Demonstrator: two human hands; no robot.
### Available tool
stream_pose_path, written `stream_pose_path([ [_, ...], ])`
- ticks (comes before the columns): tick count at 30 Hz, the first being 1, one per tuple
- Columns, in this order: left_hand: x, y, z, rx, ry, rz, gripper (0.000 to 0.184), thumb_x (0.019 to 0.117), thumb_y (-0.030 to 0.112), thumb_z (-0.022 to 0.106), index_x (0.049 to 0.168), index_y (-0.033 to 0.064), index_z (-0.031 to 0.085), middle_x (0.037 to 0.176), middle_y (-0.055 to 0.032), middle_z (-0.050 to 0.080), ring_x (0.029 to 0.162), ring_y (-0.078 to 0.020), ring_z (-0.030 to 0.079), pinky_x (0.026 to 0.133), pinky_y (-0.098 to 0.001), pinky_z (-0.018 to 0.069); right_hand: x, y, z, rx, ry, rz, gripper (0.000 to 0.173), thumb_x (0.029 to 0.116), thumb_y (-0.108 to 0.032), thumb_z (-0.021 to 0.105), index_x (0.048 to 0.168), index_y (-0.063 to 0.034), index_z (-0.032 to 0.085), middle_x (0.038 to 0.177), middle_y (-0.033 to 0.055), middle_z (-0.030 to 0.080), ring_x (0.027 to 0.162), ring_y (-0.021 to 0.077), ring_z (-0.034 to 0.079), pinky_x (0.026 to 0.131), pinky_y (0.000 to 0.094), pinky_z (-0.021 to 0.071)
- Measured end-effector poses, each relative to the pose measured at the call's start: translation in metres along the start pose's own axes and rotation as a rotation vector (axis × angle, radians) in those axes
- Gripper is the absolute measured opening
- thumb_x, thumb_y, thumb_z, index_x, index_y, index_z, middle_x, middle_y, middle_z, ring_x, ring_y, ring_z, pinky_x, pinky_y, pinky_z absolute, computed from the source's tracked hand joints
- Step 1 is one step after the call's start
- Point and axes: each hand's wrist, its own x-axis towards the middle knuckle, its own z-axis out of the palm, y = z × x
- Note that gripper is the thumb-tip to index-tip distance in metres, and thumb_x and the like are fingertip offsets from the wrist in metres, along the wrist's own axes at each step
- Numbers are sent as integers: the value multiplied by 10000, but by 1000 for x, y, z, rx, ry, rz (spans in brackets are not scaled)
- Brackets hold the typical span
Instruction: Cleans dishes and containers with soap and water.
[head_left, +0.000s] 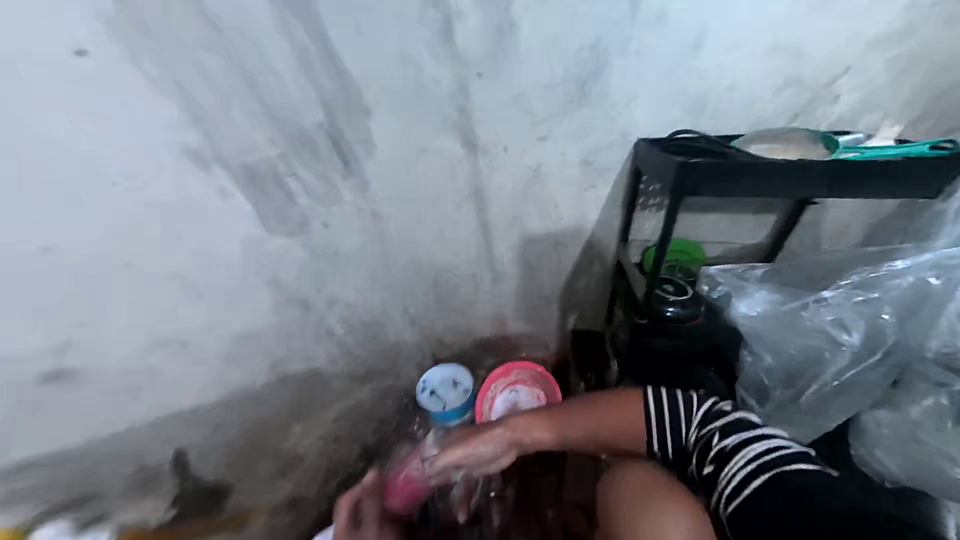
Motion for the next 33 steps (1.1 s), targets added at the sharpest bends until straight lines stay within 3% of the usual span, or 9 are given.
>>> stream_pose_path([
  [3,0,31,10,53,1,-213,280,1019,295,602,1011,23,669,824,-70,689,700,-164,666,638,-383,595,3,-13,4,-341,-185,21,465,1031,-262,640,1444,-86,523,1260,142,659,1026,260,705,788,490,634],
  [6,8,51,2,109,-195,-683,406,1061,421,520,1175,59,667,860,-105,680,621,-170,610,525,-335,515,1,-42,6,-1267,-393,-131,445,992,-295,694,1300,17,617,1217,206,675,1102,322,670,993,523,527],
  [8,7,44,0,-20,-246,-917,421,1053,459,477,1154,94,660,845,-97,687,580,-158,594,473,-288,472,5,-54,14,-1790,-498,-153,235,1015,-191,606,1092,19,680,1024,220,695,980,412,678,895,615,518],
  [11,6,40,-3,-91,-210,-965,445,1039,462,519,1179,62,656,897,-138,710,652,-211,663,534,-333,542,14,-46,17,-1910,-504,-154,175,989,-146,604,1027,3,687,977,203,694,937,408,680,860,619,531],
  [14,9,51,-3,-98,-131,-861,451,1047,458,511,1149,49,670,890,-130,705,673,-210,658,552,-350,536,13,-50,25,-1558,-338,-86,414,1002,-327,640,1283,-23,648,1210,228,687,1138,413,659,979,645,493],
  [19,16,59,-9,-206,45,-587,398,1059,412,544,1193,43,610,928,-140,681,640,-219,636,513,-354,537,23,-47,-1,-897,141,-291,406,761,-305,904,1012,-61,699,1061,47,696,980,93,648,902,285,545],
  [23,14,57,-11,-157,117,-285,401,959,272,744,1211,19,559,990,-157,670,616,-239,676,515,-389,617,26,-49,0,-711,499,-69,474,716,-354,935,969,-83,640,903,17,661,824,106,635,783,320,561],
  [28,-2,42,1,327,-47,384,545,799,296,878,1231,34,673,1335,-197,571,1257,-260,566,1052,-384,514,30,-53,-8,-461,582,-85,255,968,-275,696,1012,-34,625,865,56,675,780,127,667,753,328,585],
  [33,-20,39,22,592,-87,824,312,934,150,714,1221,273,725,1318,-185,618,1279,-365,551,1040,-466,511,36,-53,9,-257,670,-100,794,1055,-666,162,1260,-43,610,1071,137,684,984,213,674,840,413,587],
])
